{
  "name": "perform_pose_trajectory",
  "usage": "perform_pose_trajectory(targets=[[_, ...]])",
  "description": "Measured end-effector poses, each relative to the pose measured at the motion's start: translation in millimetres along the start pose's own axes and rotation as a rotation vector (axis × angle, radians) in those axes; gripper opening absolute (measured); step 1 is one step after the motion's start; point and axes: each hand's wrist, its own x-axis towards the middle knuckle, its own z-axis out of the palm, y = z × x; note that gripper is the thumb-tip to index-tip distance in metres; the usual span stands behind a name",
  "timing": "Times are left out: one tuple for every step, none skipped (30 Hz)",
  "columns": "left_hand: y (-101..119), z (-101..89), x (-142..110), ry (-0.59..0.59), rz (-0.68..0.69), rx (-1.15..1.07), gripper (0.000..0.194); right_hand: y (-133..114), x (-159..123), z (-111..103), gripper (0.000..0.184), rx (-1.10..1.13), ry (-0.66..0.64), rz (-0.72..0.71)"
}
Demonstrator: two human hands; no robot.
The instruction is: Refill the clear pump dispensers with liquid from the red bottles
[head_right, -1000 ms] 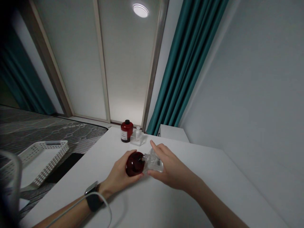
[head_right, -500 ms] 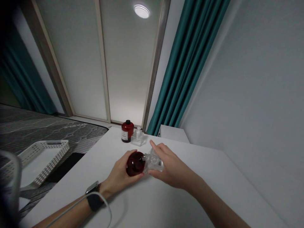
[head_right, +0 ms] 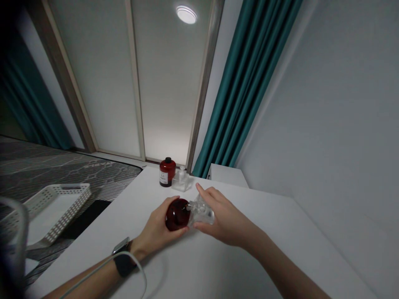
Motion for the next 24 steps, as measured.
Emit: perform_pose_trajectory(targets=[[0.3,-0.2,-0.1,0.001,-0.001,-0.002,0.075,0.0,0.1,-0.1,0.090,-0.001,0.001,0.000],[0.6,-0.3,-0.2,0.000,-0.002,-0.004,0.075,-0.1,0.2,-0.2,0.090,-0.001,0.001,-0.001],[0.8,-0.3,-0.2,-0.002,-0.002,-0.006,0.075,-0.3,0.3,-0.4,0.089,0.000,-0.002,-0.002],[0.9,-0.4,-0.2,-0.005,-0.002,-0.007,0.075,-0.5,0.3,-0.7,0.089,0.002,-0.004,-0.002],[1.1,-0.5,-0.3,-0.008,-0.002,-0.008,0.075,-0.9,0.3,-0.9,0.090,0.003,-0.006,-0.002],[1.2,-0.6,-0.3,-0.010,-0.003,-0.008,0.075,-1.4,0.3,-1.3,0.090,0.004,-0.008,-0.001],[1.4,-0.7,-0.3,-0.011,-0.005,-0.009,0.074,-1.9,0.2,-1.6,0.090,0.003,-0.009,-0.002],[1.6,-0.9,-0.3,-0.011,-0.006,-0.010,0.074,-2.5,0.1,-2.0,0.090,0.002,-0.010,-0.005],[1.9,-1.1,-0.2,-0.008,-0.007,-0.013,0.074,-3.2,0.0,-2.3,0.090,0.000,-0.011,-0.007],[2.2,-1.4,-0.2,-0.003,-0.006,-0.016,0.073,-3.8,0.0,-2.7,0.090,-0.002,-0.010,-0.009],[2.5,-1.6,-0.1,0.001,-0.004,-0.021,0.073,-4.4,0.1,-3.0,0.089,-0.006,-0.010,-0.012],[2.7,-1.8,-0.1,0.006,-0.002,-0.027,0.073,-4.8,0.4,-3.3,0.089,-0.009,-0.008,-0.015],[2.9,-1.9,-0.1,0.011,0.000,-0.031,0.072,-5.2,0.8,-3.5,0.090,-0.012,-0.004,-0.019],[3.0,-1.9,-0.1,0.016,0.000,-0.035,0.072,-5.4,1.2,-3.7,0.090,-0.013,-0.003,-0.024],[3.1,-1.7,0.0,0.020,-0.001,-0.037,0.072,-5.5,1.8,-3.9,0.090,-0.014,-0.001,-0.029],[3.0,-1.5,0.0,0.023,-0.004,-0.038,0.072,-5.5,2.3,-4.1,0.090,-0.014,-0.002,-0.033],[3.0,-1.1,0.1,0.025,-0.006,-0.039,0.073,-5.6,2.8,-4.2,0.090,-0.015,-0.002,-0.034],[3.0,-0.8,0.3,0.025,-0.008,-0.040,0.073,-5.6,3.2,-4.3,0.089,-0.017,-0.003,-0.033],[3.0,-0.6,0.5,0.024,-0.009,-0.042,0.073,-5.6,3.6,-4.4,0.089,-0.020,-0.004,-0.032],[3.2,-0.4,0.8,0.023,-0.009,-0.044,0.073,-5.7,3.9,-4.5,0.089,-0.023,-0.005,-0.031],[3.4,-0.3,1.0,0.024,-0.008,-0.045,0.073,-5.8,4.1,-4.6,0.089,-0.027,-0.006,-0.031],[3.7,-0.4,1.3,0.025,-0.006,-0.045,0.073,-5.9,4.2,-4.7,0.089,-0.031,-0.007,-0.032],[4.0,-0.6,1.5,0.026,-0.006,-0.045,0.073,-6.0,4.2,-4.7,0.090,-0.036,-0.006,-0.035],[4.3,-0.8,1.6,0.027,-0.007,-0.045,0.073,-6.0,4.1,-4.9,0.090,-0.042,-0.003,-0.039]])
